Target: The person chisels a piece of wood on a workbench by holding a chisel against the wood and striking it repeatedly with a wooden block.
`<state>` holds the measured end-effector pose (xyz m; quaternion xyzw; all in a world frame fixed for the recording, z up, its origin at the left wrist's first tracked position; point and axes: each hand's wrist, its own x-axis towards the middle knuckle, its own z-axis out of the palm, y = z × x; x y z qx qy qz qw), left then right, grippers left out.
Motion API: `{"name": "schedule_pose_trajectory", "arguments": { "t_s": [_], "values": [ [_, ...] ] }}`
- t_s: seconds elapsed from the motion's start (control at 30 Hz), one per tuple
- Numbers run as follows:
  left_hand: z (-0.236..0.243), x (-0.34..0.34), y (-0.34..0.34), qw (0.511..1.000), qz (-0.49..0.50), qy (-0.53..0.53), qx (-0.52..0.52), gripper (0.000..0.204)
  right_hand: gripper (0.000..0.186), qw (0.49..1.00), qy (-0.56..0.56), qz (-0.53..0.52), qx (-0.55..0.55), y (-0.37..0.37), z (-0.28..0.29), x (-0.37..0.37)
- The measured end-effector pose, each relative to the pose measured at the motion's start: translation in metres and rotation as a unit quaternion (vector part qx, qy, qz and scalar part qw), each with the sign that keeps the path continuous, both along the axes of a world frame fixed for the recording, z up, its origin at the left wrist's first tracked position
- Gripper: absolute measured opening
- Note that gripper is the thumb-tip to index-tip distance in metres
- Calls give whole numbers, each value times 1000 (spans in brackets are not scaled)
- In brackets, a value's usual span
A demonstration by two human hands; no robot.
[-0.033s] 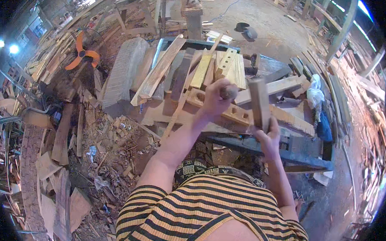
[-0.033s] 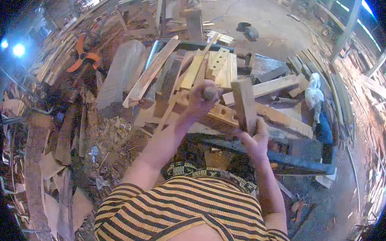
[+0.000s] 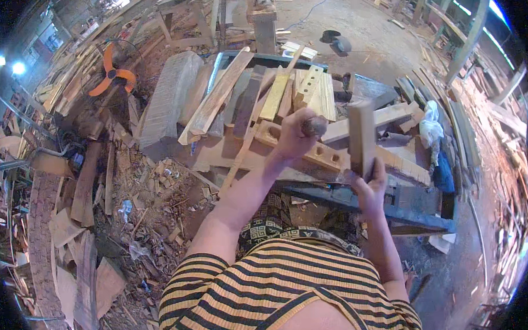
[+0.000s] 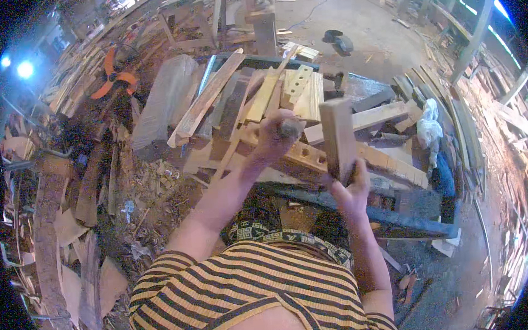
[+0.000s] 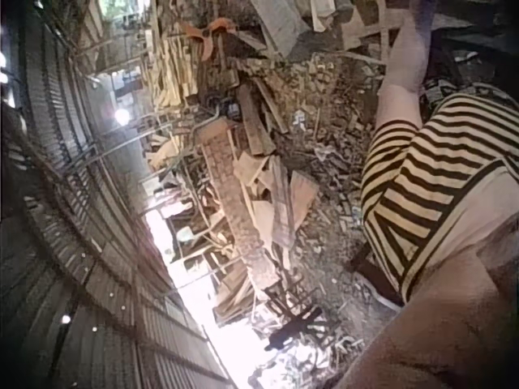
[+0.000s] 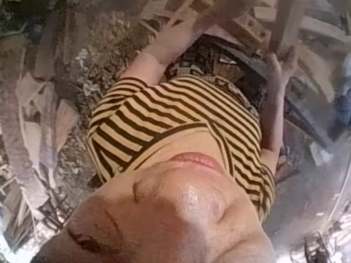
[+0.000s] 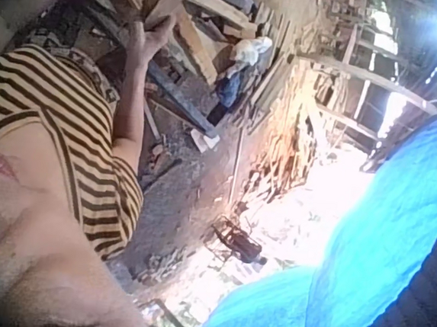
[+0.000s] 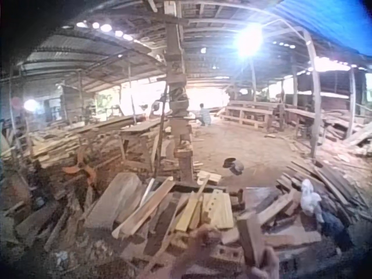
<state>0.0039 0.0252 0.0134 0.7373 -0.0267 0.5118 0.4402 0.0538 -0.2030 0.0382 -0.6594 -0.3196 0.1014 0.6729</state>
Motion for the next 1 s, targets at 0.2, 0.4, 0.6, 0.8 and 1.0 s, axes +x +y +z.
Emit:
{"name": "schedule_pose_trajectory", "arguments": {
  "t_s": [0.2,0.4,0.6,0.8,1.0],
  "values": [
    [-2,1,-12,999,-27,39,5,26,52,992,-78,12,94,20,20,-22],
    [-3,1,-12,994,-87,33,-63,26,57,997,2,78,12,3,19,-15],
    [-5,2,-13,996,-13,87,13,27,53,994,-46,27,97,17,8,-19],
    [-3,0,-12,994,-75,60,-42,19,46,997,40,53,-38,3,20,-20],
    [-4,-1,-7,999,-3,40,36,22,42,994,2,24,109,18,17,-22]
  ]
}}
